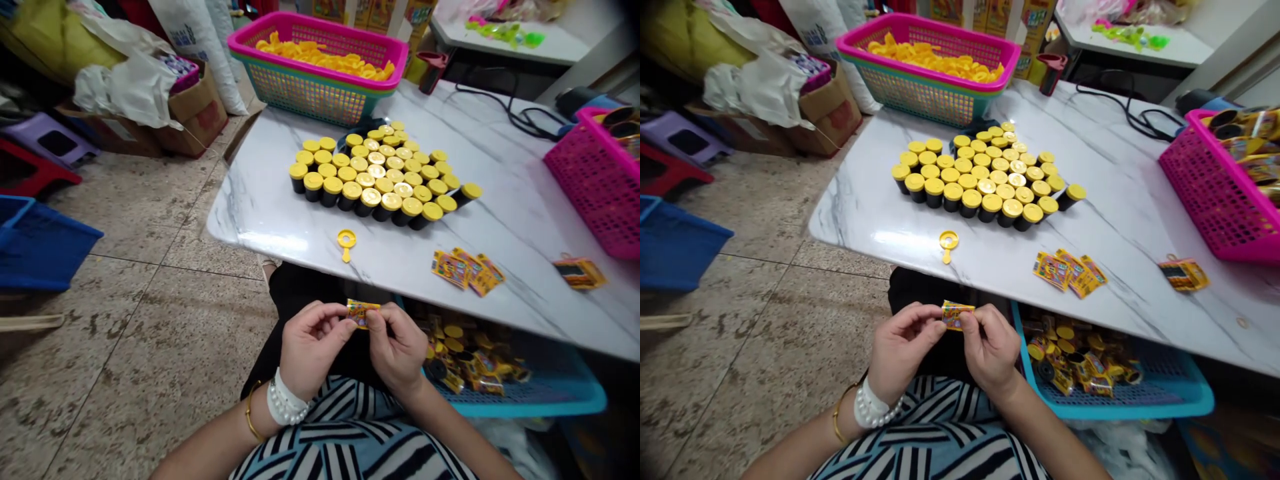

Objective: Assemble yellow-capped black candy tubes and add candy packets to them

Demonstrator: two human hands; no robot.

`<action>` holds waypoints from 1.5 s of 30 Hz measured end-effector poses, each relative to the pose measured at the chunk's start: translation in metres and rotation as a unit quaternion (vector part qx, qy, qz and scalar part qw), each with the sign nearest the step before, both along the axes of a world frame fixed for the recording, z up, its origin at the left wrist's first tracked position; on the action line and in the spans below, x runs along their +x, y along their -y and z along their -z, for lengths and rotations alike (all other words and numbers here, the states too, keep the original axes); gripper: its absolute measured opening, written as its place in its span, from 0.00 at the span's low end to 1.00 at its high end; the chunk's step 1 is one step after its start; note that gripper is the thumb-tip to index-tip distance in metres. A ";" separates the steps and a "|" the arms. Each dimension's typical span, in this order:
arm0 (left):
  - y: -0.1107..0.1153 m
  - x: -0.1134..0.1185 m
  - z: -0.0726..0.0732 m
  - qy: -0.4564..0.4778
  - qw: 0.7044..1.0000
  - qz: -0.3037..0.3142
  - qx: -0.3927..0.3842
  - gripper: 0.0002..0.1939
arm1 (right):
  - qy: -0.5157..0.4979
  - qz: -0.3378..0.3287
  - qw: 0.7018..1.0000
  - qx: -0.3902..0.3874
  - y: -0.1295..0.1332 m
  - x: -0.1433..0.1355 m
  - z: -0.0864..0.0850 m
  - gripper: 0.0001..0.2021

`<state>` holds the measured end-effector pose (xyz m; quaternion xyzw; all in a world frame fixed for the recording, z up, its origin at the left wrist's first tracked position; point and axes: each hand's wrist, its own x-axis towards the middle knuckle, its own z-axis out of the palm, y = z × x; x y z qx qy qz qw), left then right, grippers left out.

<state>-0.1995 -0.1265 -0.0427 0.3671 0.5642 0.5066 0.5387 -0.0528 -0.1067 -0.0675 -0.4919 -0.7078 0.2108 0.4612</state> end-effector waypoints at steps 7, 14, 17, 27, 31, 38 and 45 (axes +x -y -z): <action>-0.004 -0.004 0.007 -0.021 1.000 0.014 0.016 0.05 | 0.047 -0.052 0.997 0.018 0.004 -0.001 0.008 0.10; -0.005 -0.011 0.005 -0.076 0.994 -0.037 0.063 0.08 | 0.119 -0.086 0.986 0.083 -0.018 0.009 -0.023 0.07; -0.005 -0.012 0.001 -0.043 0.999 -0.024 0.010 0.09 | 0.172 0.015 0.972 0.157 -0.050 0.029 -0.052 0.04; -0.014 -0.006 0.006 0.200 0.969 0.025 -0.140 0.19 | 0.411 0.205 0.881 0.115 -0.123 0.054 -0.075 0.14; -0.022 -0.008 0.000 0.235 0.959 0.027 -0.153 0.18 | 0.189 0.153 0.968 0.056 -0.081 0.050 -0.084 0.19; -0.031 -0.002 -0.001 0.300 0.935 0.029 -0.187 0.16 | -0.175 -0.064 0.957 -0.222 -0.021 0.042 -0.058 0.15; -0.032 0.000 0.000 0.396 0.894 0.069 -0.197 0.13 | -0.165 -0.025 0.958 -0.232 -0.013 0.032 -0.047 0.12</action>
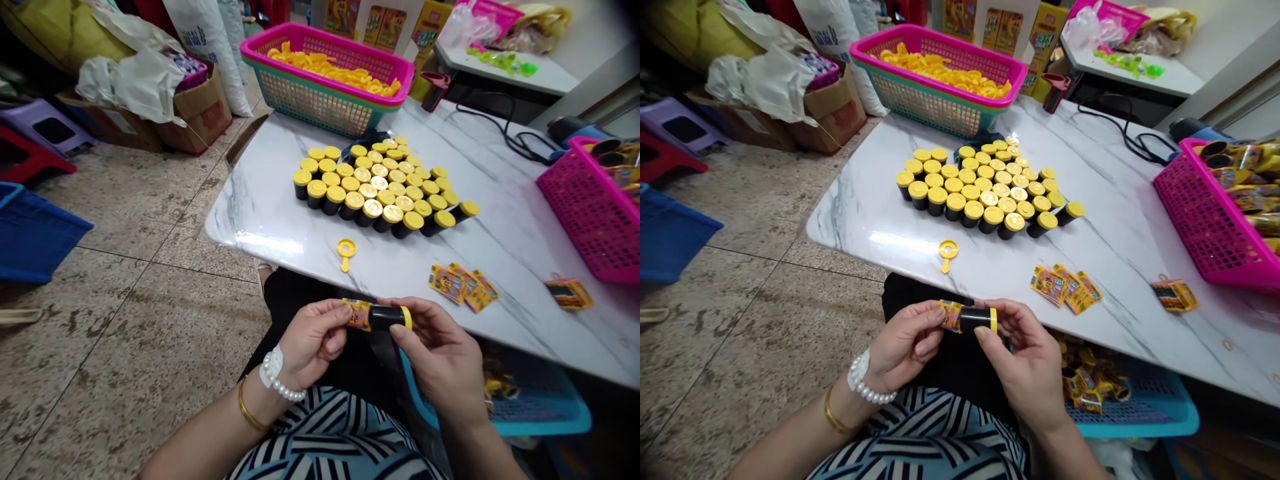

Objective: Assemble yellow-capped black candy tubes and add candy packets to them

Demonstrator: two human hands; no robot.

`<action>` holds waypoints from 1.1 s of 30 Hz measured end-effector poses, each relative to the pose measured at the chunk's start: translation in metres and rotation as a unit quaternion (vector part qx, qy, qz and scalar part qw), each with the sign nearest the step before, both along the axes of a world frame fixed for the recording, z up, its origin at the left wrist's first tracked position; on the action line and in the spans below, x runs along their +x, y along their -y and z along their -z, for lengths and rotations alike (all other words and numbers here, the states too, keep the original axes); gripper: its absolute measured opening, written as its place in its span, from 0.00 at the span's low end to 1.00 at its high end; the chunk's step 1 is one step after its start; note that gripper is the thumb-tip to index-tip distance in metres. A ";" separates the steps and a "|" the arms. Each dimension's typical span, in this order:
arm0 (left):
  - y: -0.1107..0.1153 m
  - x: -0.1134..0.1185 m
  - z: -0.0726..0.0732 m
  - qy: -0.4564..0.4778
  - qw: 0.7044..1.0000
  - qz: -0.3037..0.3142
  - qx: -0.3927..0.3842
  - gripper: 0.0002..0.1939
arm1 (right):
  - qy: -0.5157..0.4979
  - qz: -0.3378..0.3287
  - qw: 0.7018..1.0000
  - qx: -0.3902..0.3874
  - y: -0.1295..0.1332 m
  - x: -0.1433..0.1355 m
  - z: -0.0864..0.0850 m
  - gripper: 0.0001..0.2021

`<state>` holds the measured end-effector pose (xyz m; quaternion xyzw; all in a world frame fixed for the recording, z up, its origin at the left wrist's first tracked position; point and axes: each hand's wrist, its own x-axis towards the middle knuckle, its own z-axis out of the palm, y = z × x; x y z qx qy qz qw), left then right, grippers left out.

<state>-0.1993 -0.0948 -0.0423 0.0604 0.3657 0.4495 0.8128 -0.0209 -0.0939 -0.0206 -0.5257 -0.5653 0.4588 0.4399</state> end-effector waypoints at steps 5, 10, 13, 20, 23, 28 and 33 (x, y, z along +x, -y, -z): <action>0.002 0.001 0.004 -0.001 1.000 -0.013 -0.003 0.12 | 0.085 -0.006 0.996 0.037 0.006 0.001 0.002 0.15; 0.003 0.000 0.010 0.016 1.000 -0.006 -0.007 0.12 | 0.148 -0.031 0.986 0.068 0.011 0.002 0.005 0.16; 0.005 0.000 0.013 0.007 1.000 -0.005 -0.011 0.13 | 0.175 -0.040 0.981 0.081 0.011 0.003 0.007 0.17; 0.006 -0.001 0.015 -0.044 0.999 0.012 0.024 0.16 | 0.069 -0.037 0.997 0.013 0.007 -0.004 0.009 0.11; 0.006 -0.001 0.016 -0.034 0.999 0.002 0.011 0.15 | 0.064 -0.037 0.997 0.013 0.010 -0.007 0.012 0.12; 0.005 -0.001 0.017 0.035 0.997 -0.043 -0.048 0.16 | 0.154 -0.041 0.985 0.060 0.017 -0.005 0.021 0.15; 0.009 0.002 0.018 0.043 0.998 -0.034 -0.043 0.15 | 0.162 -0.060 0.981 0.093 0.021 -0.004 0.023 0.17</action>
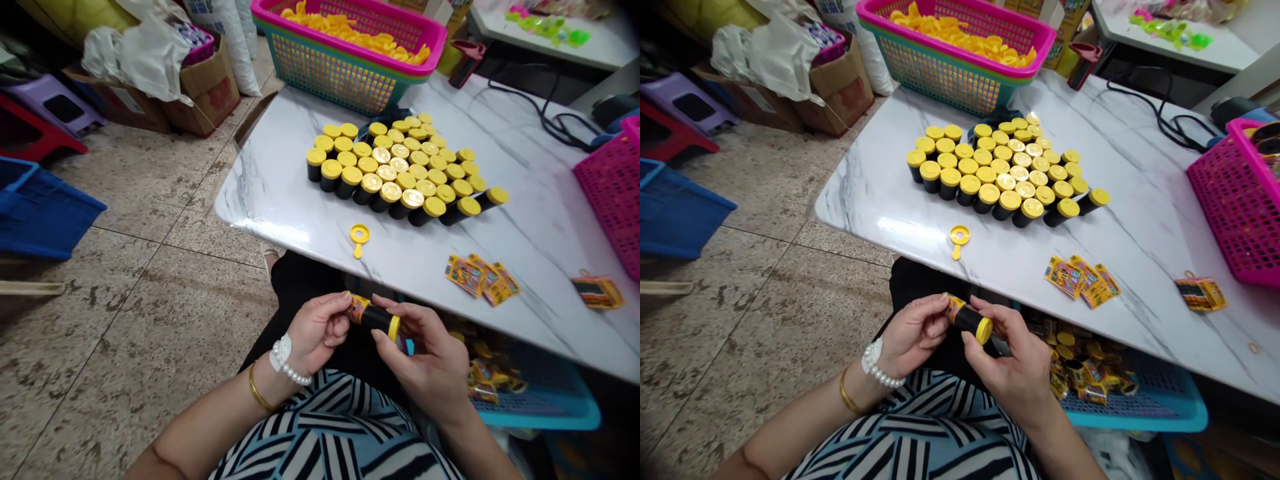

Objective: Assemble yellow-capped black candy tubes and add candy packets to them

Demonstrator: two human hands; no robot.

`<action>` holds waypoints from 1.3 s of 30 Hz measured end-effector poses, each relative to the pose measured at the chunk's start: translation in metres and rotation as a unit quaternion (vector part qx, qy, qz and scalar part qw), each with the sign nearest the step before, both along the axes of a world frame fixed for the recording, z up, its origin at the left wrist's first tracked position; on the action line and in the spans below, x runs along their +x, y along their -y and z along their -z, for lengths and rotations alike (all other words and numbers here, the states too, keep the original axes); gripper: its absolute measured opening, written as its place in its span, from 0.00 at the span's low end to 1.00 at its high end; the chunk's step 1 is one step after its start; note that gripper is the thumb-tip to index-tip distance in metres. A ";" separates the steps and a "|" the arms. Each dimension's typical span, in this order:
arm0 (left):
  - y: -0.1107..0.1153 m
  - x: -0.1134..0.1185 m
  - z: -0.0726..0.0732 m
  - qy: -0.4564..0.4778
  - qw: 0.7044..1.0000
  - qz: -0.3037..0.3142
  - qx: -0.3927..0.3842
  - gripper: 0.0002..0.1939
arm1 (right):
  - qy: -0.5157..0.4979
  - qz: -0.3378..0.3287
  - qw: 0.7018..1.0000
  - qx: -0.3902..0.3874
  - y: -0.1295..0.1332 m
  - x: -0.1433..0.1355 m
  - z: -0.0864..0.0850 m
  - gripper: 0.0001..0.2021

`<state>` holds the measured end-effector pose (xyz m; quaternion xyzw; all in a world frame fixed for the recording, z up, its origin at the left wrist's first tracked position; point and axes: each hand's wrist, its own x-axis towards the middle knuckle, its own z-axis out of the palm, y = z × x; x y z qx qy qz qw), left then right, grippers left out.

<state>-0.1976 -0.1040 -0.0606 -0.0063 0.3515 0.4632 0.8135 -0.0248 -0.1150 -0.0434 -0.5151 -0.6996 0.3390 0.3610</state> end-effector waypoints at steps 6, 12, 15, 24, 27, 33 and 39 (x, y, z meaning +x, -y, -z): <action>0.009 -0.002 0.003 -0.083 0.996 0.011 0.041 0.15 | -0.055 0.015 0.998 -0.014 -0.002 -0.008 0.005 0.17; 0.019 -0.010 0.007 -0.174 0.982 0.002 0.076 0.15 | -0.097 0.010 0.995 -0.010 -0.002 -0.003 0.009 0.17; 0.020 -0.015 0.008 -0.225 0.966 -0.036 0.120 0.16 | -0.080 0.013 0.997 0.000 0.000 0.004 0.010 0.18; 0.016 -0.015 0.020 -0.152 0.965 0.115 0.180 0.20 | -0.025 -0.097 0.995 -0.015 -0.002 0.004 0.007 0.19; 0.013 -0.007 0.020 -0.151 0.965 0.128 0.174 0.21 | -0.003 -0.094 0.996 0.008 0.000 0.009 0.003 0.21; 0.005 0.007 0.022 -0.133 0.962 0.153 0.182 0.23 | 0.021 -0.073 0.996 0.040 0.001 0.021 0.008 0.22; 0.010 -0.002 0.034 -0.150 0.963 0.173 0.143 0.22 | 0.032 -0.086 0.995 0.045 0.003 0.024 0.017 0.23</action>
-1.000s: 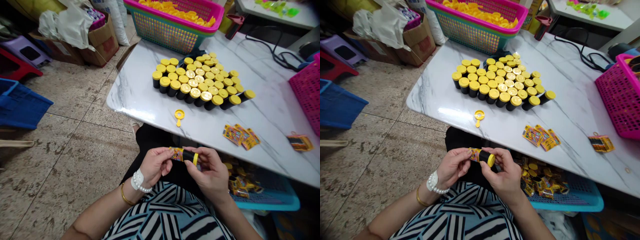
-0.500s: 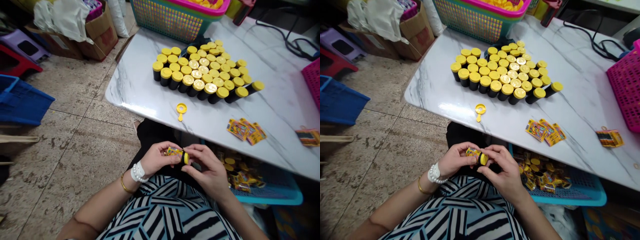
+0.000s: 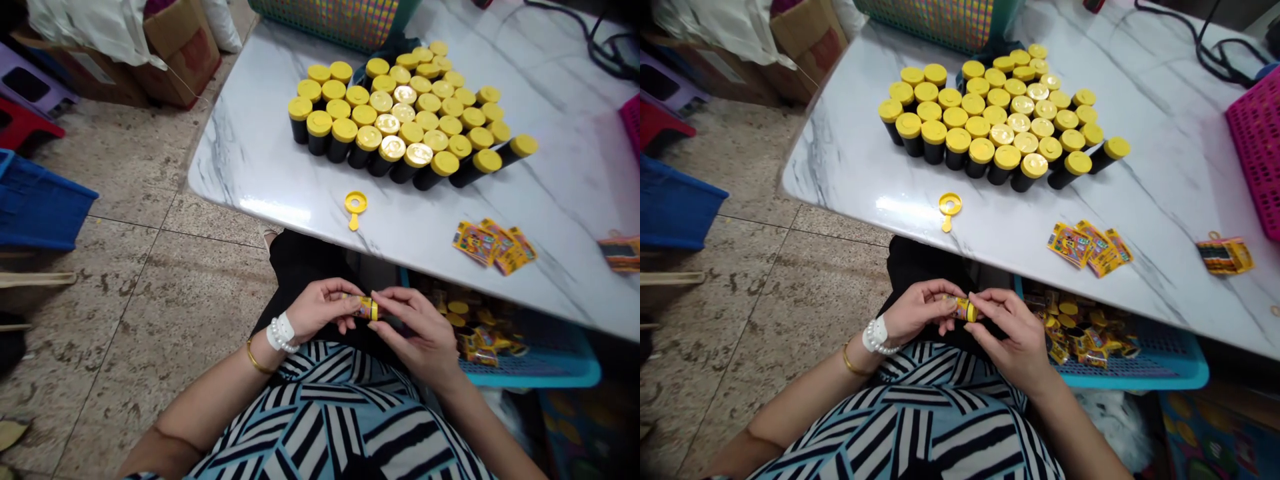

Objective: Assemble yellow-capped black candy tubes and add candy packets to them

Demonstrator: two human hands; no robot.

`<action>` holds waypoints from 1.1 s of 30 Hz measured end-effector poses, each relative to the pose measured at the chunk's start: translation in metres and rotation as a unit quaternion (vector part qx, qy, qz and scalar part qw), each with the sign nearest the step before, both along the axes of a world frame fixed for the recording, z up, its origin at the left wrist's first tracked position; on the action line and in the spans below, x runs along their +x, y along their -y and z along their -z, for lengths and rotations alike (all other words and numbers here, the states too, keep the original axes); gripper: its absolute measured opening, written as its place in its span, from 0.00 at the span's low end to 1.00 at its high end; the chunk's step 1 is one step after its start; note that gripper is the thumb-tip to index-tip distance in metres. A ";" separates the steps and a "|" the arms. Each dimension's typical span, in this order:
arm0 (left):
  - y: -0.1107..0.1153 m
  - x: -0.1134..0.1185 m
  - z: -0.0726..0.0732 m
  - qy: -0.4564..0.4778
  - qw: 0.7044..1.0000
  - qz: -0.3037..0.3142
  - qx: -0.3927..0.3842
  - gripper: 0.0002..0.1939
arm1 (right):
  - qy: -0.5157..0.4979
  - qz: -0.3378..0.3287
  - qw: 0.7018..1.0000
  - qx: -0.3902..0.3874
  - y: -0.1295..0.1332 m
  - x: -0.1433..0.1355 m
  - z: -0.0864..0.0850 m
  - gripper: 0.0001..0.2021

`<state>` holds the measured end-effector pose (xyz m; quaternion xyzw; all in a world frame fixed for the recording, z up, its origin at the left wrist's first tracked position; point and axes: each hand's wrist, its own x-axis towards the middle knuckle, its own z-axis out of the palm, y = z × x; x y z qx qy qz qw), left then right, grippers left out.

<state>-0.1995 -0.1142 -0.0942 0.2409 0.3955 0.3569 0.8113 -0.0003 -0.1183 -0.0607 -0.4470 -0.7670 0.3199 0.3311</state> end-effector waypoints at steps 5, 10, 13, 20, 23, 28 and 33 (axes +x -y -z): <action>0.005 0.005 -0.005 -0.052 0.995 -0.028 0.079 0.17 | -0.026 0.035 0.999 -0.029 0.002 -0.004 0.003 0.20; -0.003 0.008 -0.010 -0.138 0.963 -0.026 0.232 0.13 | -0.052 0.112 0.987 -0.099 0.006 -0.003 0.004 0.16; -0.008 0.005 -0.007 -0.090 0.970 0.002 0.227 0.13 | -0.027 0.114 0.991 -0.063 0.010 0.000 0.003 0.18; -0.007 0.001 -0.006 -0.149 0.933 0.034 0.326 0.11 | -0.173 0.174 0.934 -0.261 0.013 -0.002 0.019 0.11; -0.004 0.001 -0.004 -0.176 0.927 0.035 0.330 0.14 | -0.202 0.170 0.907 -0.327 0.012 -0.005 0.027 0.12; 0.005 0.001 0.001 -0.145 0.976 0.007 0.165 0.25 | -0.120 0.119 0.974 -0.150 0.011 -0.006 0.021 0.12; 0.007 -0.004 0.000 -0.158 0.962 0.021 0.222 0.15 | -0.127 0.118 0.970 -0.170 0.010 -0.008 0.023 0.11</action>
